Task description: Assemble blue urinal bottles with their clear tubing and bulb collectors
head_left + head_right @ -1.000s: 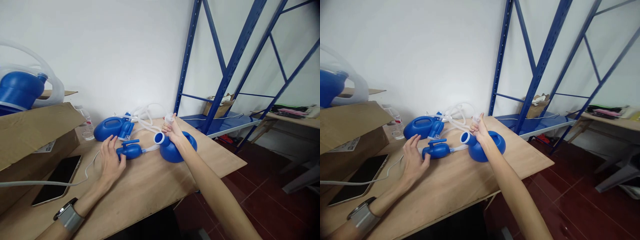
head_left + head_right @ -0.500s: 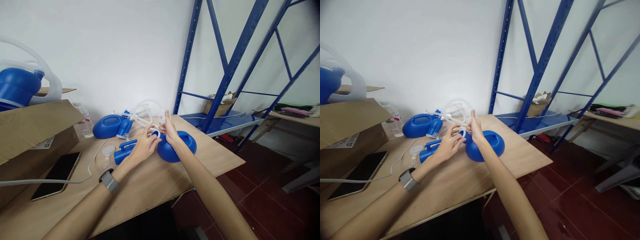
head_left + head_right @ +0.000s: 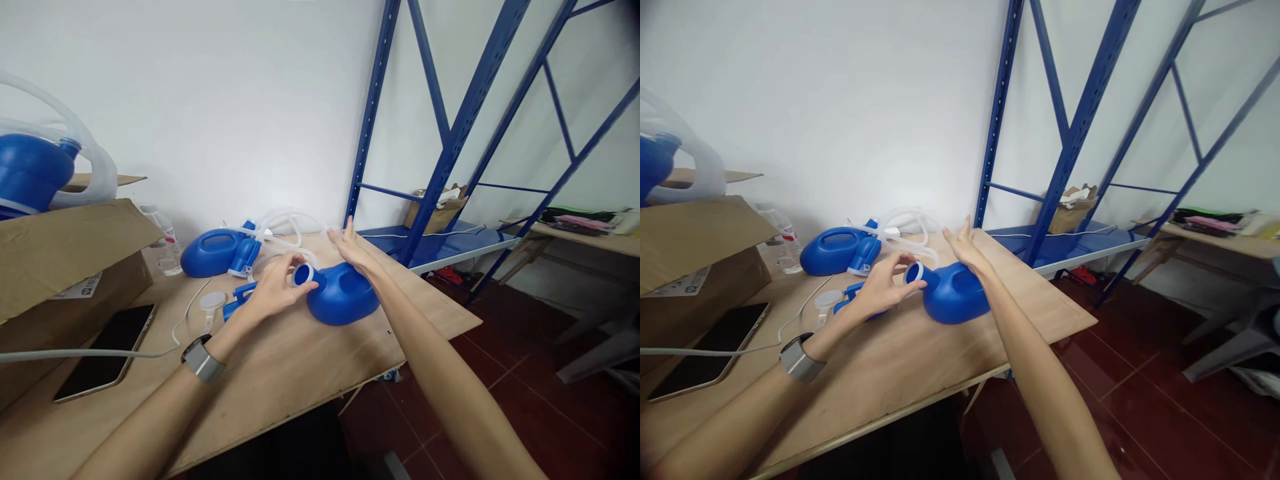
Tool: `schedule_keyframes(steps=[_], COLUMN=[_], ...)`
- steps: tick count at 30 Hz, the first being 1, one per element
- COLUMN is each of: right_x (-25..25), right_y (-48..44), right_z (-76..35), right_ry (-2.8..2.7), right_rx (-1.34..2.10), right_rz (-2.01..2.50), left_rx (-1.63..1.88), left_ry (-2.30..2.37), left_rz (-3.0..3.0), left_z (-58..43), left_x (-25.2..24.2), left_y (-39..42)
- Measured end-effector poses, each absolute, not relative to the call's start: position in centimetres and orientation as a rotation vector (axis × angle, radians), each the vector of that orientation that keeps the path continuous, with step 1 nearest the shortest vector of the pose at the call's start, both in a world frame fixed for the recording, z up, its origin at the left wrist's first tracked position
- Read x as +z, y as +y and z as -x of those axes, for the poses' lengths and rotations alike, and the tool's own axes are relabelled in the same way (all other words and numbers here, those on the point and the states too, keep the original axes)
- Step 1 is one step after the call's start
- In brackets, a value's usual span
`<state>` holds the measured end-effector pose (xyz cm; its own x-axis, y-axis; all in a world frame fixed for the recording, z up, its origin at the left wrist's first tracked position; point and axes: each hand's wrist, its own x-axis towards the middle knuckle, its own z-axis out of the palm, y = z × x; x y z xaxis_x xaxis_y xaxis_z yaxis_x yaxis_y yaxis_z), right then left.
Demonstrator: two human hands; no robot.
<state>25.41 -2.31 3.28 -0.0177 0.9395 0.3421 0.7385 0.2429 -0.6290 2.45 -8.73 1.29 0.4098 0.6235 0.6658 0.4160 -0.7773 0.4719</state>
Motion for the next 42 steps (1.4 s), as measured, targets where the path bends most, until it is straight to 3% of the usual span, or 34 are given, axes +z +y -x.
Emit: schedule_keyframes(steps=[6, 18, 23, 29, 33, 42], right_x=[3.6, 4.6, 4.1, 4.2, 4.7, 4.3], right_y=[-3.6, -4.0, -3.3, -3.4, -3.9, -3.7], right_z=[-23.3, -22.4, -22.3, -22.0, -21.6, -22.0], right_ry=[-2.144, -2.227, -2.18, -2.15, -2.156, -2.176], right_rx=[0.285, 0.305, 0.313, 0.292, 0.275, 0.263], right_rz=[1.772, 1.885, 1.915, 1.983, 2.033, 1.994], left_rx=[0.969, 0.717, 0.766, 1.021, 0.914, 0.752], left_ry=[1.111, 1.658, 1.747, 1.296, 0.974, 0.774], left_rz=[-3.11, -2.939, -2.909, -3.142, -3.032, -2.706], left_z=[-2.7, -4.4, -3.8, -1.9, -1.6, -1.4], left_x=[0.6, 1.9, 2.7, 2.9, 3.3, 4.2], left_y=[-7.6, -9.1, -9.4, -9.0, -8.4, -7.2])
